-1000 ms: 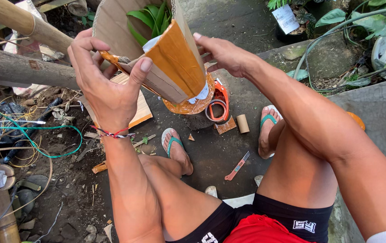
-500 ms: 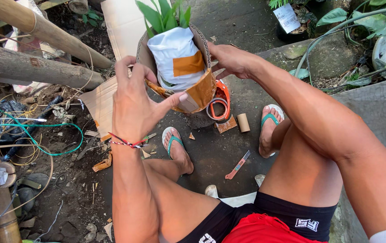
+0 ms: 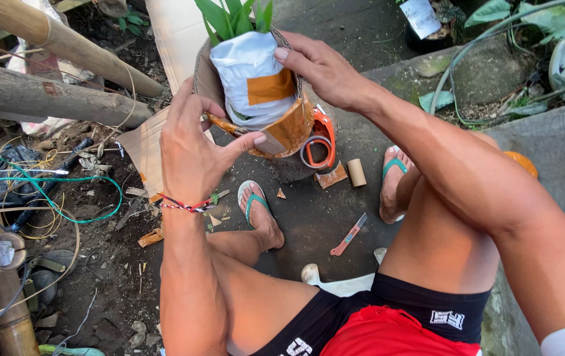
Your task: The person folds a flat piece of cardboard into a cylindrical shape, secures it with orange tape using a handheld dispenser, and trims excess tape with a utility knife. They then place the finished container over a wrapped plant pot.
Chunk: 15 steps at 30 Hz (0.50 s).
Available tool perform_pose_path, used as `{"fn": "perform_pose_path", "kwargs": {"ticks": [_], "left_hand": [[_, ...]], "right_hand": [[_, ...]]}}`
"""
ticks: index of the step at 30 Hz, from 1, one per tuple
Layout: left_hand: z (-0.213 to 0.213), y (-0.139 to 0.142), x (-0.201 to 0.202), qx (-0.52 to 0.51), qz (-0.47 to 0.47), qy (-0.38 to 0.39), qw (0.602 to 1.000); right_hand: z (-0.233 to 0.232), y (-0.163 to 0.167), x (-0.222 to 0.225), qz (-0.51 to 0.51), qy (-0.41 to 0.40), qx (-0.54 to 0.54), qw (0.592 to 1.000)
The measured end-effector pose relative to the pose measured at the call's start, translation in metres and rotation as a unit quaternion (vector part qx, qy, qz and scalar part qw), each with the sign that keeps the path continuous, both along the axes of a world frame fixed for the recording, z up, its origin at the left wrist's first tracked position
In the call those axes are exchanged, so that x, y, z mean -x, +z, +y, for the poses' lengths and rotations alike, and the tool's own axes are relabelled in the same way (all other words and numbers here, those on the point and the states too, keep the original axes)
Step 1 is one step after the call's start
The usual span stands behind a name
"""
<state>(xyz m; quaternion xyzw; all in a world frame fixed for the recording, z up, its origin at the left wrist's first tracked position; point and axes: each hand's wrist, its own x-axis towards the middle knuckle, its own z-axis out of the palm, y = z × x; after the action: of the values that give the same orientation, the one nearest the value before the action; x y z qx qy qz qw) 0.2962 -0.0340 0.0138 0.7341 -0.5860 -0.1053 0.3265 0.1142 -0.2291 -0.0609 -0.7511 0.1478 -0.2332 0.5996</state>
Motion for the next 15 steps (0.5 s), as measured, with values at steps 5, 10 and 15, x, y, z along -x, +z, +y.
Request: {"fn": "perform_pose_path", "kwargs": {"ticks": [5,10,15], "left_hand": [[0.004,-0.005,0.004,0.061,0.006,-0.033,0.998],[0.006,-0.011,0.007,0.040,0.009,-0.011,0.999],[0.006,-0.013,0.007,0.016,0.022,-0.009,1.000]], "right_hand": [[-0.001,-0.008,0.000,-0.003,-0.061,0.112,0.992],[0.000,-0.021,-0.001,-0.006,-0.069,0.139,0.988],[0.005,-0.022,-0.002,-0.049,-0.008,0.050,0.998]]}}
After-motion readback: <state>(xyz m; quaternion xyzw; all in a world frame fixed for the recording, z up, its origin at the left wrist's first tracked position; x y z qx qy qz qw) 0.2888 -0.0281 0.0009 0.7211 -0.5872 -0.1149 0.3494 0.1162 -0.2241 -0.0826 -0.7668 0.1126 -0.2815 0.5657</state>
